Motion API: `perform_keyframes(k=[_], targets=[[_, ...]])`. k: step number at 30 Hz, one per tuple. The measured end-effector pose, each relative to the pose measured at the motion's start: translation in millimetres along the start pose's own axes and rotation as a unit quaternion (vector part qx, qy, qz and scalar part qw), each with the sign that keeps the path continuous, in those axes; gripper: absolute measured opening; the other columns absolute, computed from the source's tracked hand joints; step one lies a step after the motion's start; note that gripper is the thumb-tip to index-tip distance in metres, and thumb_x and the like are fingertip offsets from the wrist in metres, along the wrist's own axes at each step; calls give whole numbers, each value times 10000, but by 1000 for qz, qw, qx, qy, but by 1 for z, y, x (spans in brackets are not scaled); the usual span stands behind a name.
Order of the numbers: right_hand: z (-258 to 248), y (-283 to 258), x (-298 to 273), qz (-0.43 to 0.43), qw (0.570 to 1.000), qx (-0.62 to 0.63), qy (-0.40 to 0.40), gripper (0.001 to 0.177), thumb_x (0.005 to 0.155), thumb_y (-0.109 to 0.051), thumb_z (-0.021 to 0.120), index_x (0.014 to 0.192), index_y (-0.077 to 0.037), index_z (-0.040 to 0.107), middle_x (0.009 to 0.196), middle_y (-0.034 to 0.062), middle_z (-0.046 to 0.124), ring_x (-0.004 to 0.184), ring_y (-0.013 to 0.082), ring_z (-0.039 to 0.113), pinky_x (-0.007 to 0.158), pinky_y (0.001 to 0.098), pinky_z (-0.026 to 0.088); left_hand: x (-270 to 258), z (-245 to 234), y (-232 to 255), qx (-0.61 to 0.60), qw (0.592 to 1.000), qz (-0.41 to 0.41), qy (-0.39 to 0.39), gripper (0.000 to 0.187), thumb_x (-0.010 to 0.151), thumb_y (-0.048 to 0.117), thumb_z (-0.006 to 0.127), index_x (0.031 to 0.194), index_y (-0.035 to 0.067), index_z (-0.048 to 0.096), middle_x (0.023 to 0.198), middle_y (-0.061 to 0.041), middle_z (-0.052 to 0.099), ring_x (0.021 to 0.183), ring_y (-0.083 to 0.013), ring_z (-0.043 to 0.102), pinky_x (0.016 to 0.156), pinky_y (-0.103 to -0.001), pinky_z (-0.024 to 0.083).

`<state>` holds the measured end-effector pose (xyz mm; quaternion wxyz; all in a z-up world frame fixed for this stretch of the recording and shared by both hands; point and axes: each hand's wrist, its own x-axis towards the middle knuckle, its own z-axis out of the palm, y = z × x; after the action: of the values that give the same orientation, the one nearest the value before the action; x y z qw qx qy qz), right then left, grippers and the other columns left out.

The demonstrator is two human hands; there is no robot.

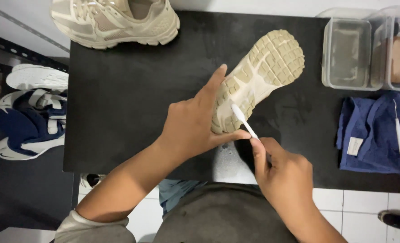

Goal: The person cleans the sole of a beige sneaker using a toothbrush and a small brush, then wipes it with a blue cloth. The person scrubs the sole thoroughly, switching between tools, and finishes by wiping the surface.

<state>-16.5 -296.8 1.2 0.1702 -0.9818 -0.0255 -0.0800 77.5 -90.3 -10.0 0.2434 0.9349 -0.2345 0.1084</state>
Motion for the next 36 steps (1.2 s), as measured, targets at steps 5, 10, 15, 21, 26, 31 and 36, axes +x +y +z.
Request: perform_keyframes(k=[5,10,15,21,26,31,36], targets=[[-23,8,-12,-16,1000,10,-15,230,1032,-333,579,942,-209,750,468,23,543,408,256,535,415,398,370,3,-1,-3,-8,999,18,25,1264,596,963,593,1507,104,425,1425,-30,677,779,-184,752,479,-321,486],[-15,0,-16,-24,1000,-17,4,199,1032,-334,590,946,-244,746,562,30,608,481,310,588,438,426,408,2,2,-3,-13,1000,15,22,1338,515,974,650,1483,78,425,1376,-52,704,777,-216,757,475,-351,495],[-7,-10,3,-27,998,56,9,212,1038,-280,583,951,-199,759,575,6,628,452,242,577,433,394,406,3,1,-4,7,1000,15,19,1298,546,975,617,1482,94,436,1367,-50,706,757,-219,745,475,-335,470],[-19,23,12,18,996,83,-33,235,1026,-292,576,918,-172,747,644,16,708,522,268,674,509,403,460,7,-2,-2,30,999,24,28,1020,786,854,626,1460,102,483,1307,-41,730,656,-160,703,443,-295,455],[-17,27,5,37,998,33,-30,236,1013,-330,593,923,-192,762,441,58,527,370,290,512,423,437,349,8,-4,-3,18,999,25,16,992,779,809,701,1451,113,483,1257,-28,743,664,-170,705,451,-297,453],[-12,16,12,33,999,38,5,254,1035,-358,581,938,-195,750,426,8,442,368,255,479,402,421,356,8,-4,-4,15,999,29,20,989,773,789,726,1448,103,495,1225,-21,749,631,-179,692,457,-301,457],[-14,21,-18,42,999,7,-27,229,1006,-375,570,937,-242,743,413,6,422,363,248,431,418,412,370,11,-5,-6,15,999,36,25,946,801,779,710,1440,115,498,1258,-5,744,623,-170,688,431,-301,426]])
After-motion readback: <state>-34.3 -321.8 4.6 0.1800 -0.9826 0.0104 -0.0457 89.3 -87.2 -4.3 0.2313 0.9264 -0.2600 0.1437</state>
